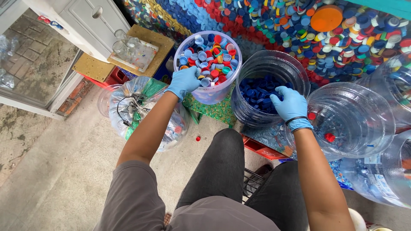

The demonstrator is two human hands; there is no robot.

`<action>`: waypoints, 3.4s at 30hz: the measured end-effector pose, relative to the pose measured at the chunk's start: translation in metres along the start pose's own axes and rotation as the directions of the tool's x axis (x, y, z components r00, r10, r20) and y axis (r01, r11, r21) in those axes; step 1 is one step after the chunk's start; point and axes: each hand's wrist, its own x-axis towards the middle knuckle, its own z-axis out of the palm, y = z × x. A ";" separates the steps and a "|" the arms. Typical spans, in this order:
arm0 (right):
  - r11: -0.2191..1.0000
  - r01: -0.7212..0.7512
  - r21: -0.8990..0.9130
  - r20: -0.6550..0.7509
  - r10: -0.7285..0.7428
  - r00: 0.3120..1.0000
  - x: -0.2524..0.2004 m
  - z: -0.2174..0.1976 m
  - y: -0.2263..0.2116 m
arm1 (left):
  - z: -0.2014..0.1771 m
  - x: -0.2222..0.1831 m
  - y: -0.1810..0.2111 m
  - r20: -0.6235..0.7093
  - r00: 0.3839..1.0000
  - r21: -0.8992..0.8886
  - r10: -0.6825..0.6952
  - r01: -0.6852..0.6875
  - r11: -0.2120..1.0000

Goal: Sorting plastic bottle caps by color from a central bucket into separate plastic containers

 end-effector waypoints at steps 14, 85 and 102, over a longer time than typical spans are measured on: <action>0.999 0.039 -0.037 -0.054 -0.041 0.998 0.006 0.015 0.015 | -0.009 0.041 -0.010 -0.225 0.972 0.009 -0.060 0.063 0.998; 0.792 0.546 0.272 -0.379 -0.434 0.818 -0.008 -0.003 -0.104 | -0.002 -0.059 0.090 0.075 0.925 -0.911 0.373 -0.088 0.403; 0.968 0.141 -0.210 -0.109 -0.167 0.980 0.014 0.016 0.019 | 0.014 0.073 -0.006 -0.450 0.876 -0.159 0.174 -0.270 0.950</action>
